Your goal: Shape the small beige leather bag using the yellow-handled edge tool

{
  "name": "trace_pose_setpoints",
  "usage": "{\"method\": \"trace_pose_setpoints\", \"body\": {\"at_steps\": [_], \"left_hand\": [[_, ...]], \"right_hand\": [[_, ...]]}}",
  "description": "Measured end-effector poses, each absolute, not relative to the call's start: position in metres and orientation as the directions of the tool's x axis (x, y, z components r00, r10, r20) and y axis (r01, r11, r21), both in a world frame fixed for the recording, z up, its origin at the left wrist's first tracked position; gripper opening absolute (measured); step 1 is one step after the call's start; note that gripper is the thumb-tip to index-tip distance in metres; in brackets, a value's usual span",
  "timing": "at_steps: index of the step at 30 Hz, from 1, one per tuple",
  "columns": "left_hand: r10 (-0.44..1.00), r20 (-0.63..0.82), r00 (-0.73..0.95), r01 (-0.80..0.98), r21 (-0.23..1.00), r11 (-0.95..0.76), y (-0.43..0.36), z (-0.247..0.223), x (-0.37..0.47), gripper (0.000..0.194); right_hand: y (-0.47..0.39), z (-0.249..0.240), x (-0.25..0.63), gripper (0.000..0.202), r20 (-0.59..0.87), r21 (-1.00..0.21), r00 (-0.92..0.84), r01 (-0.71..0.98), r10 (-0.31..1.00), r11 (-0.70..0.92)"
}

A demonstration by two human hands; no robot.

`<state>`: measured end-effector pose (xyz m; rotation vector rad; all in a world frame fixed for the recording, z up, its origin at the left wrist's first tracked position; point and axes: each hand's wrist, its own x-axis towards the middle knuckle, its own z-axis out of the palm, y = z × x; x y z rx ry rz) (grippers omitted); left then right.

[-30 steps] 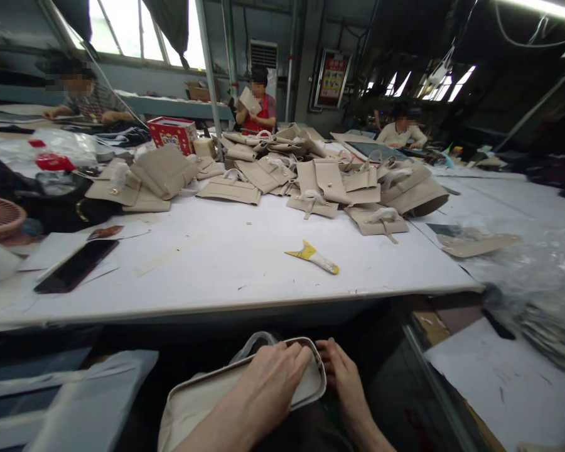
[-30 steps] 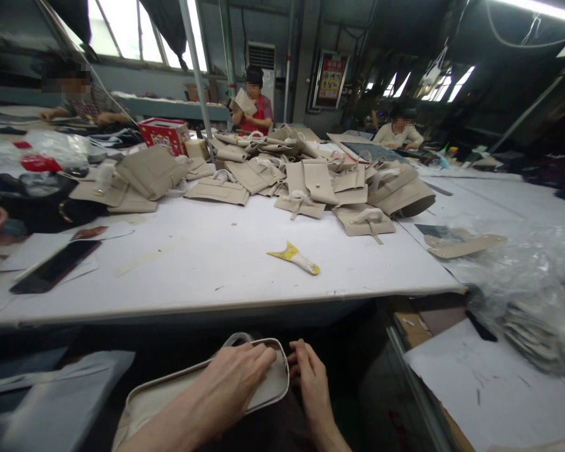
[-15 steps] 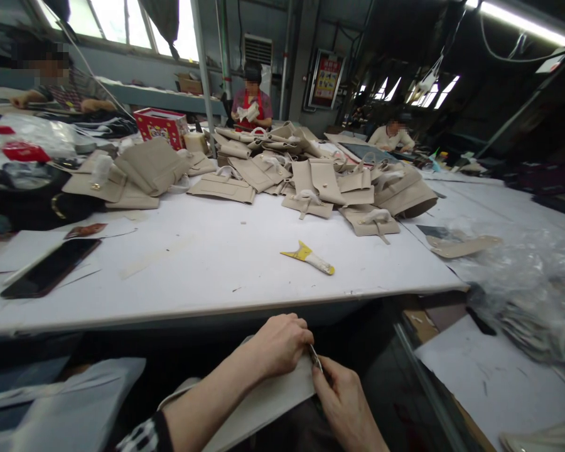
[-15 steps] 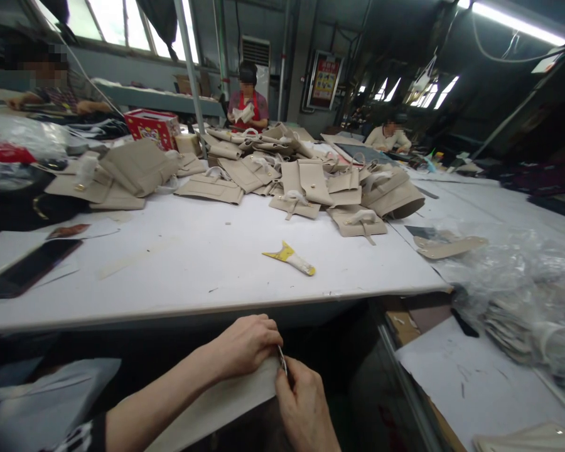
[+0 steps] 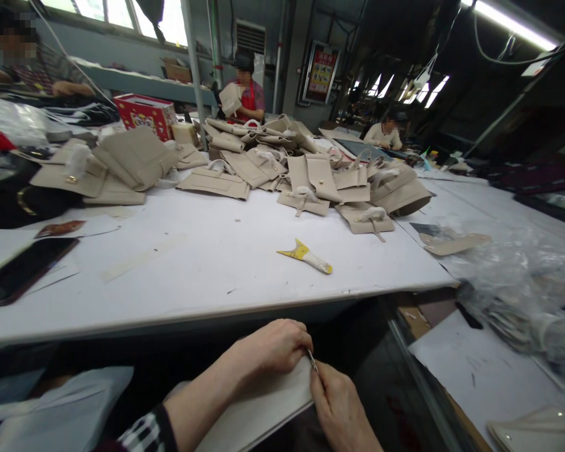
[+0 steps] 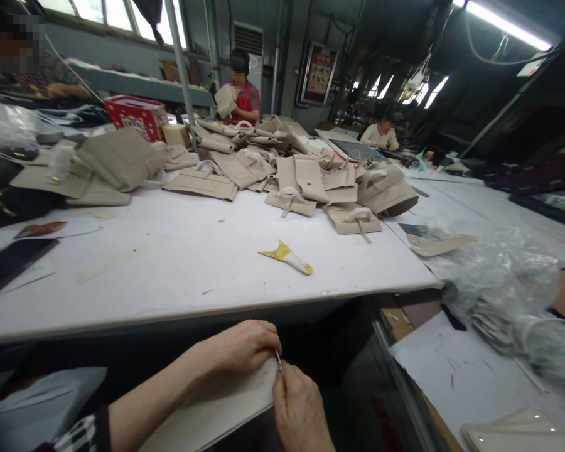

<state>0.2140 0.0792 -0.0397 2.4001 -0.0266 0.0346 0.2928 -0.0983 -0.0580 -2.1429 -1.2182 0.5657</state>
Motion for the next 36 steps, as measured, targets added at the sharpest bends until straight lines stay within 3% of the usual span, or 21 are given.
{"method": "trace_pose_setpoints", "body": {"at_steps": [6,13,21,28,33,36], "left_hand": [[0.0,0.026,1.0,-0.018,0.706,-0.708,0.083,-0.042,0.214,0.03],[0.02,0.013,1.0,0.004,0.713,-0.701,0.082,-0.044,0.213,0.029],[0.027,-0.034,0.999,0.043,0.725,-0.688,0.083,-0.044,0.212,0.034],[0.037,-0.161,0.986,0.15,0.781,-0.607,0.096,-0.035,0.216,0.038],[0.105,-0.222,0.969,0.243,0.804,-0.543,0.112,-0.02,0.19,0.044],[0.231,-0.194,0.953,0.295,0.763,-0.575,0.109,-0.012,0.158,0.046]], "right_hand": [[-0.103,-0.052,0.299,0.042,-0.179,-0.797,0.427,0.465,0.886,-0.385],[-0.103,-0.077,0.317,0.052,-0.411,-0.902,0.436,-0.064,0.801,-0.428],[-0.094,-0.077,0.305,0.037,-0.476,-0.828,0.277,-0.462,0.835,-0.319],[-0.088,-0.062,0.301,0.039,-0.479,-0.848,0.273,-0.39,0.834,-0.359],[-0.084,-0.073,0.308,0.058,-0.423,-0.906,0.327,-0.186,0.845,-0.382],[-0.086,-0.089,0.31,0.063,-0.338,-0.936,0.419,-0.056,0.843,-0.347]]}}
